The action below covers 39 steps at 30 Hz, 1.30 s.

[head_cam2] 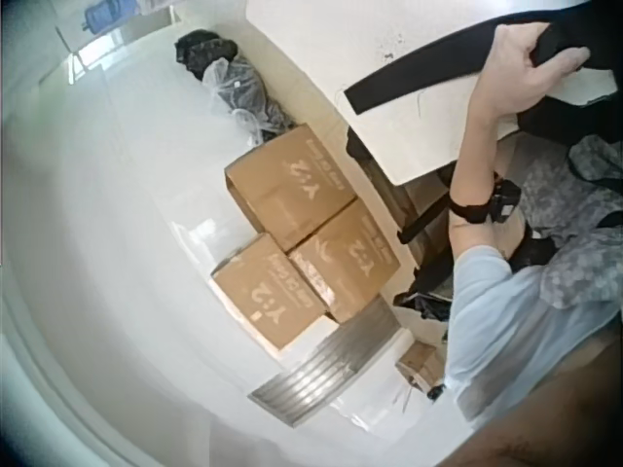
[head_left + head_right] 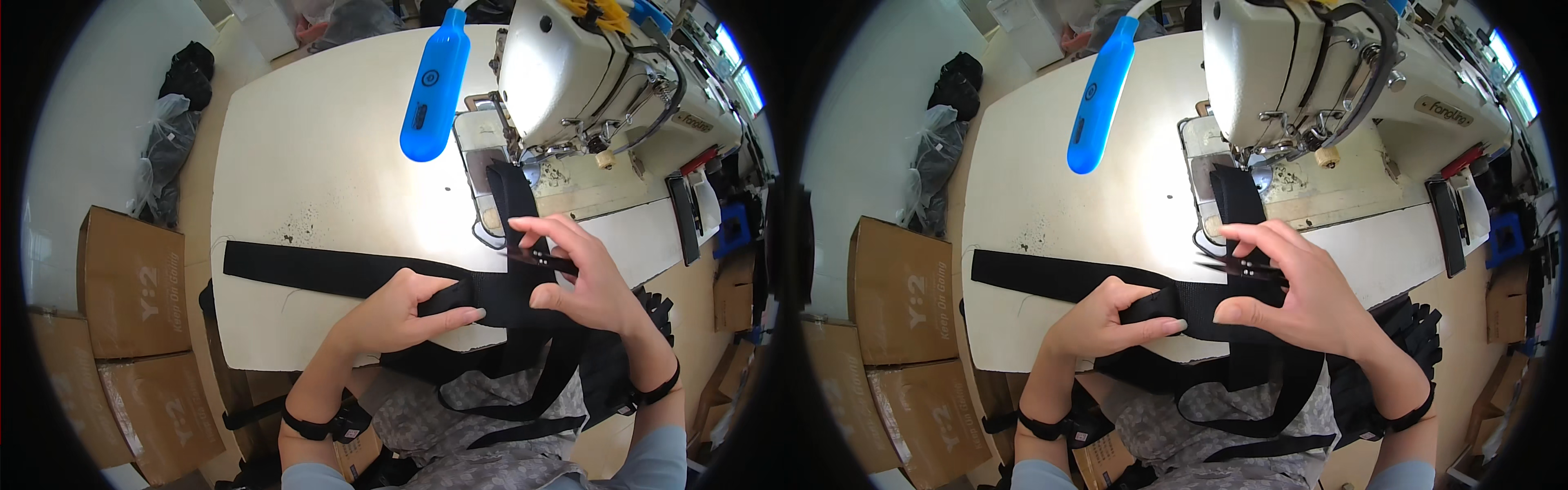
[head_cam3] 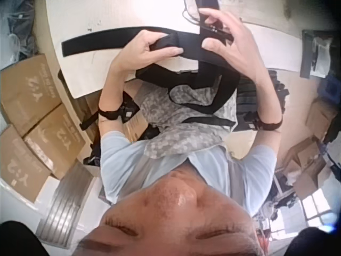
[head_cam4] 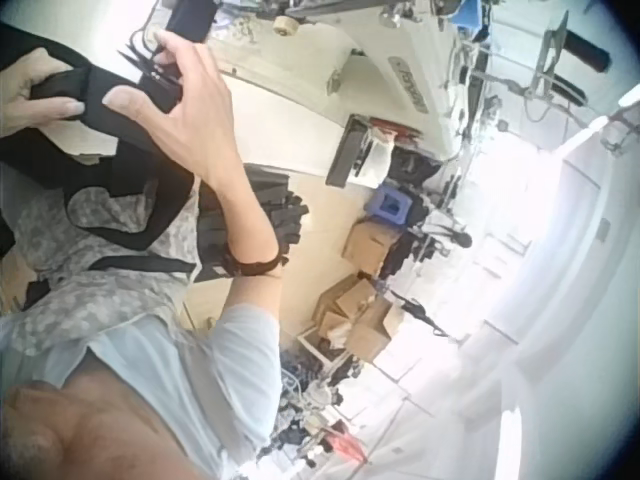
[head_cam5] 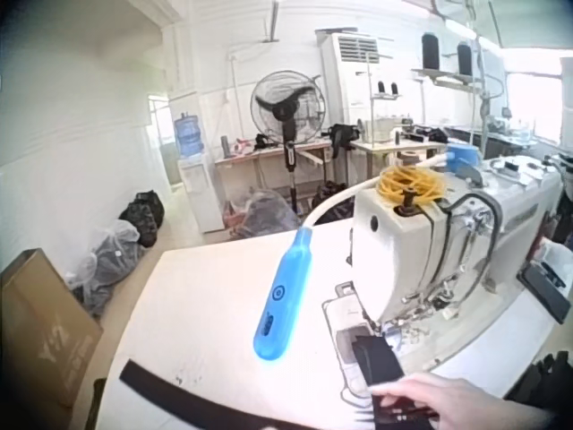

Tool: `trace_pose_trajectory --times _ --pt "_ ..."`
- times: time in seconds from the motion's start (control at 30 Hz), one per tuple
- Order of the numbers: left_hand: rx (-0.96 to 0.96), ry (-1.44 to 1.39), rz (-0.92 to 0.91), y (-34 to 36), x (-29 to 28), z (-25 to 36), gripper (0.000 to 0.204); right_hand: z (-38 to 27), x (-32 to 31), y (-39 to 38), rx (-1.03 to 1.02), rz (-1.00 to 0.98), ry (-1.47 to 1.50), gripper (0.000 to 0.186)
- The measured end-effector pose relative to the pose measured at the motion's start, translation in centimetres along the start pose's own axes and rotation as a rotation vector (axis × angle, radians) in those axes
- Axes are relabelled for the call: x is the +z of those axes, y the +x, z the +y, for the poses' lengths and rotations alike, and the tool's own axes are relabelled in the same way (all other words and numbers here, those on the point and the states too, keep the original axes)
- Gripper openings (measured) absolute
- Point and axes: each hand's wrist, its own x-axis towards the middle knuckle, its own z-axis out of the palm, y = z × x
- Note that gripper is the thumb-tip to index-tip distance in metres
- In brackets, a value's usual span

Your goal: The person aligns a black webbing strap under the presser foot of a sewing machine. They repeatedly adjust the strap's position and fold the end to prepare for stitching, ensuring the edges are straight and aligned with the needle.

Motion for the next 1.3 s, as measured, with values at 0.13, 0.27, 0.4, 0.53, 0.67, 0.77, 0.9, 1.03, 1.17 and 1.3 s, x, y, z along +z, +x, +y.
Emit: trace_pose_trajectory --times 0.13,0.27,0.4,0.53,0.67,0.77,0.9,1.03,1.17,1.3 --pt "-0.021 0.077 0.009 -0.8 0.1 1.3 0.021 -0.4 -0.1 0.2 0.228 -0.367 0.049 0.049" --pt "0.080 0.880 0.299 -1.7 1.1 1.8 0.023 0.6 2.2 -0.3 0.120 -0.273 0.143 0.031" --pt "-0.091 1.018 0.397 -2.0 3.8 2.9 0.020 -1.6 4.2 -0.5 0.090 -0.204 0.071 0.026" --pt "-0.139 0.715 0.396 -2.1 3.3 2.5 0.015 -2.1 4.7 -1.1 -0.188 -0.087 -0.179 0.028" --pt "-0.238 0.189 0.319 -2.2 1.8 1.1 0.022 -3.1 2.9 -0.7 -0.003 -0.189 -0.121 0.033" --pt "-0.330 -0.234 0.159 -3.0 0.8 0.7 0.028 -1.2 2.6 -0.9 0.069 -0.220 0.177 0.037" --pt "-0.083 0.057 0.075 -2.7 2.2 2.6 0.027 -1.3 2.1 -0.9 0.141 -0.302 0.475 0.033" --pt "-0.061 0.056 0.125 -1.8 3.1 2.7 0.024 -1.3 3.0 -1.2 0.068 -0.424 0.648 0.034" --pt "-0.056 0.120 0.148 -2.1 2.2 3.2 0.017 -3.2 0.8 -1.3 0.234 -0.311 0.616 0.037" --pt "-0.027 0.307 0.135 -3.2 1.9 1.8 0.016 1.9 -1.0 -3.4 0.187 -0.205 0.273 0.035"
